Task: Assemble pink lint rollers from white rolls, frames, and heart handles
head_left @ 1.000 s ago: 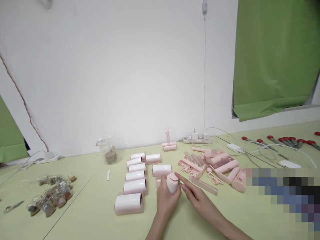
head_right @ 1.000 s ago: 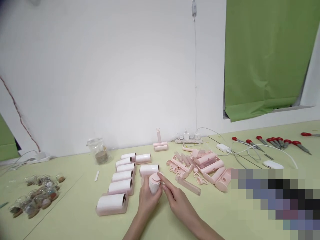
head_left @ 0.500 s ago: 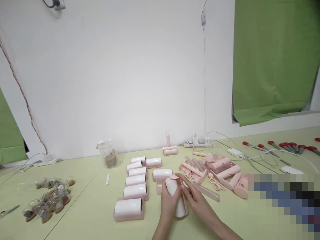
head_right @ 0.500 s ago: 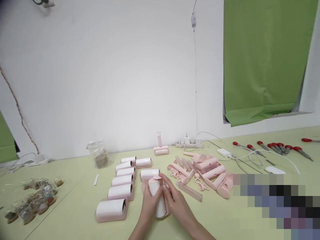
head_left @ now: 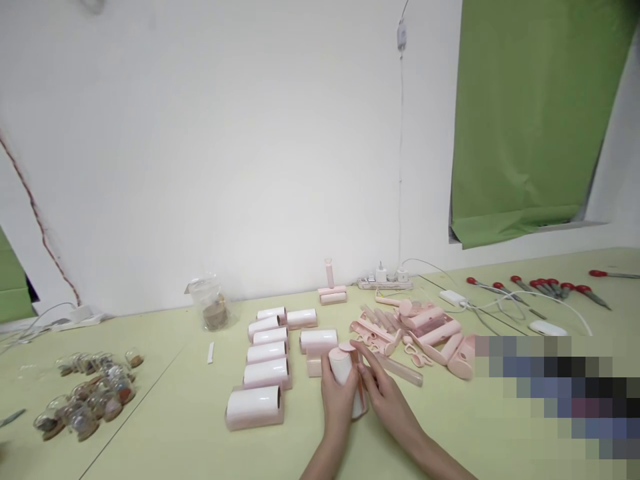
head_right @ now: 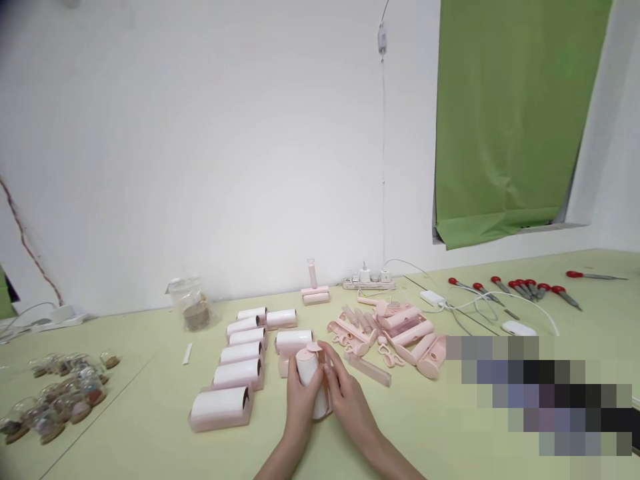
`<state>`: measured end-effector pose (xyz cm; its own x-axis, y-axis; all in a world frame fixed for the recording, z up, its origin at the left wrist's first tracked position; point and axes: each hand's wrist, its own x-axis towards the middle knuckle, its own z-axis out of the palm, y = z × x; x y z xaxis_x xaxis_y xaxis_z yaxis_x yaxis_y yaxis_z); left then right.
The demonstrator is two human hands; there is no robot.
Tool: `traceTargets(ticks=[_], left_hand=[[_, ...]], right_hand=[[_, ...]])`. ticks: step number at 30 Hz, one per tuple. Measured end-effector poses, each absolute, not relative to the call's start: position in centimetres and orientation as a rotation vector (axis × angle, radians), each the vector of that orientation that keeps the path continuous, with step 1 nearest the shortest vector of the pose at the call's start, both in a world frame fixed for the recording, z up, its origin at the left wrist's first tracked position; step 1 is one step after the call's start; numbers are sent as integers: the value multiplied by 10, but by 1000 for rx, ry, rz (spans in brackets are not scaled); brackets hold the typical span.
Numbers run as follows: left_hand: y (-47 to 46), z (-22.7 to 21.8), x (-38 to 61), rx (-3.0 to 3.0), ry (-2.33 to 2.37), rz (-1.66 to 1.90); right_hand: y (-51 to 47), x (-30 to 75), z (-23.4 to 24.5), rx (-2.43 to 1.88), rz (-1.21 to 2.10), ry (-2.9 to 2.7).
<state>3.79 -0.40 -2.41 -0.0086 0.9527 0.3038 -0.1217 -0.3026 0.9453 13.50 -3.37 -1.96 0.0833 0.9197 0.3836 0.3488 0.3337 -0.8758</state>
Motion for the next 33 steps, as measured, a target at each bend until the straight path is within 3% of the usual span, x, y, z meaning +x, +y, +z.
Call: traceTargets(ticks=[21,27,33], left_hand=[[2,-18,29,1141,761,1323],[4,-20,28,1057,842,1254],[2,-18,26,1043,842,1210]], right_hand=[[-32,132,-14,-1228,639,-1452],[-29,153,9,-1303,704,-1694],[-23,168,43,-1427,418,-1724]])
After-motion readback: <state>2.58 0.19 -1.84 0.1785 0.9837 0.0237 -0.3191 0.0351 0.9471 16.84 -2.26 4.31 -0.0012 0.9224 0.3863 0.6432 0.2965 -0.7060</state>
